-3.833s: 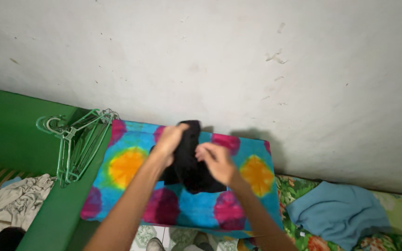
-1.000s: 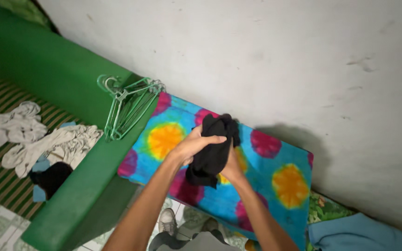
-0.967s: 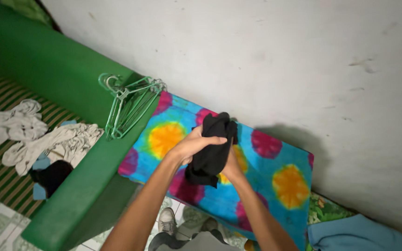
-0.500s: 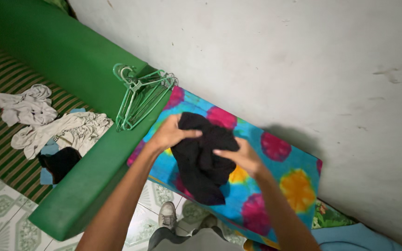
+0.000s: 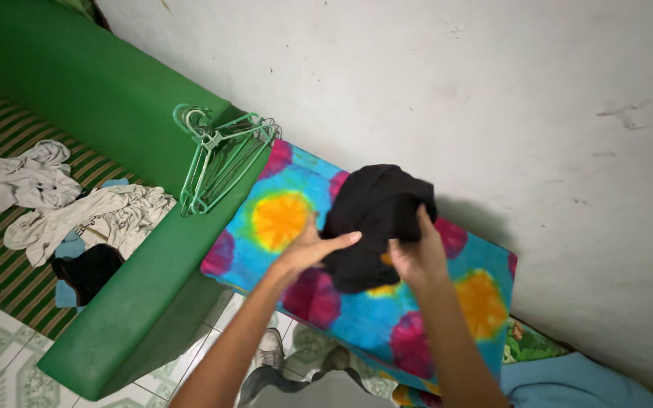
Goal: The person folds several garments by hand on a small table covered with a colorful cloth. They handle black shorts, a black t-shirt, and a white t-shirt, smoothing and folding each item before placing it on a growing stack on the bed.
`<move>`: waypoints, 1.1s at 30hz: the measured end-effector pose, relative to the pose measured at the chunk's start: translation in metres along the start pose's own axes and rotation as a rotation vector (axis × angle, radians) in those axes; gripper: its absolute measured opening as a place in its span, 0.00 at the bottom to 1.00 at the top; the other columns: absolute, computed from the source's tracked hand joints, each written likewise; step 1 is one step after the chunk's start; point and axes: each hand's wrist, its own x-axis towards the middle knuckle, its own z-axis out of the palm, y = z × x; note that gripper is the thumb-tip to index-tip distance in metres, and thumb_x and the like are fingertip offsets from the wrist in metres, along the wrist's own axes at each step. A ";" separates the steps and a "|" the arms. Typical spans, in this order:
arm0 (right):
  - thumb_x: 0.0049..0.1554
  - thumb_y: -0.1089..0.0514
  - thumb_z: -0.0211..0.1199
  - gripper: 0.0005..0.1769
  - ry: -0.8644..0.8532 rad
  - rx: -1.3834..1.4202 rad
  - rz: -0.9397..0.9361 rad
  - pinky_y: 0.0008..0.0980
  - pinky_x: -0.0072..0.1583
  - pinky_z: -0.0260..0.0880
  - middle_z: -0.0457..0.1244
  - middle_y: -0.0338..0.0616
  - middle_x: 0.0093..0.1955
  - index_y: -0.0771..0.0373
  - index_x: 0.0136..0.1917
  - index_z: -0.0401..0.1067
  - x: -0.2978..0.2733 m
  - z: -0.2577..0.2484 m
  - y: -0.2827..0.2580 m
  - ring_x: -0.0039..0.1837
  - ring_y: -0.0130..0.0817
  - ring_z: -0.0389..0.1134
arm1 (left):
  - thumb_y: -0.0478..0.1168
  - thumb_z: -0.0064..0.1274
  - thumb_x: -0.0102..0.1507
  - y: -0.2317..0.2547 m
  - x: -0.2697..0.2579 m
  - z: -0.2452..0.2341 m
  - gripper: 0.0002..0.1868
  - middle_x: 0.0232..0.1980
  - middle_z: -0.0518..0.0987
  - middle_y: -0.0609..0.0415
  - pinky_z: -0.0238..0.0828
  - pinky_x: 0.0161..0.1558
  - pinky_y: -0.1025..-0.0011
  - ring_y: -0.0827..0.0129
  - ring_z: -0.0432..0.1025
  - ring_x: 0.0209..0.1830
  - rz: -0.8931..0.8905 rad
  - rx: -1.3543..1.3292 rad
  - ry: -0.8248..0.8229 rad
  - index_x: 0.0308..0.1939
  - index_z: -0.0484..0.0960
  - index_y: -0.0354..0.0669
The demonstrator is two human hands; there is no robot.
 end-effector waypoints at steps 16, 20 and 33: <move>0.64 0.34 0.55 0.31 -0.039 -0.158 0.007 0.48 0.68 0.65 0.67 0.43 0.68 0.56 0.70 0.70 -0.042 -0.005 -0.045 0.67 0.43 0.68 | 0.48 0.47 0.64 -0.075 0.100 0.045 0.24 0.58 0.82 0.46 0.74 0.60 0.57 0.56 0.77 0.57 -0.122 -0.943 -0.162 0.60 0.78 0.39; 0.62 0.34 0.50 0.30 0.126 -0.185 -0.117 0.47 0.67 0.69 0.68 0.42 0.65 0.53 0.67 0.71 -0.032 -0.070 -0.089 0.64 0.43 0.70 | 0.50 0.48 0.67 -0.010 0.066 0.003 0.23 0.59 0.81 0.44 0.74 0.62 0.58 0.56 0.77 0.58 0.065 -0.932 -0.232 0.59 0.78 0.36; 0.64 0.54 0.58 0.14 -0.113 -1.454 -0.782 0.35 0.63 0.67 0.70 0.44 0.54 0.64 0.57 0.76 -0.018 -0.094 -0.013 0.58 0.39 0.70 | 0.58 0.58 0.61 0.045 -0.007 0.068 0.32 0.57 0.81 0.51 0.73 0.59 0.64 0.65 0.75 0.57 0.068 -0.510 -0.402 0.62 0.76 0.41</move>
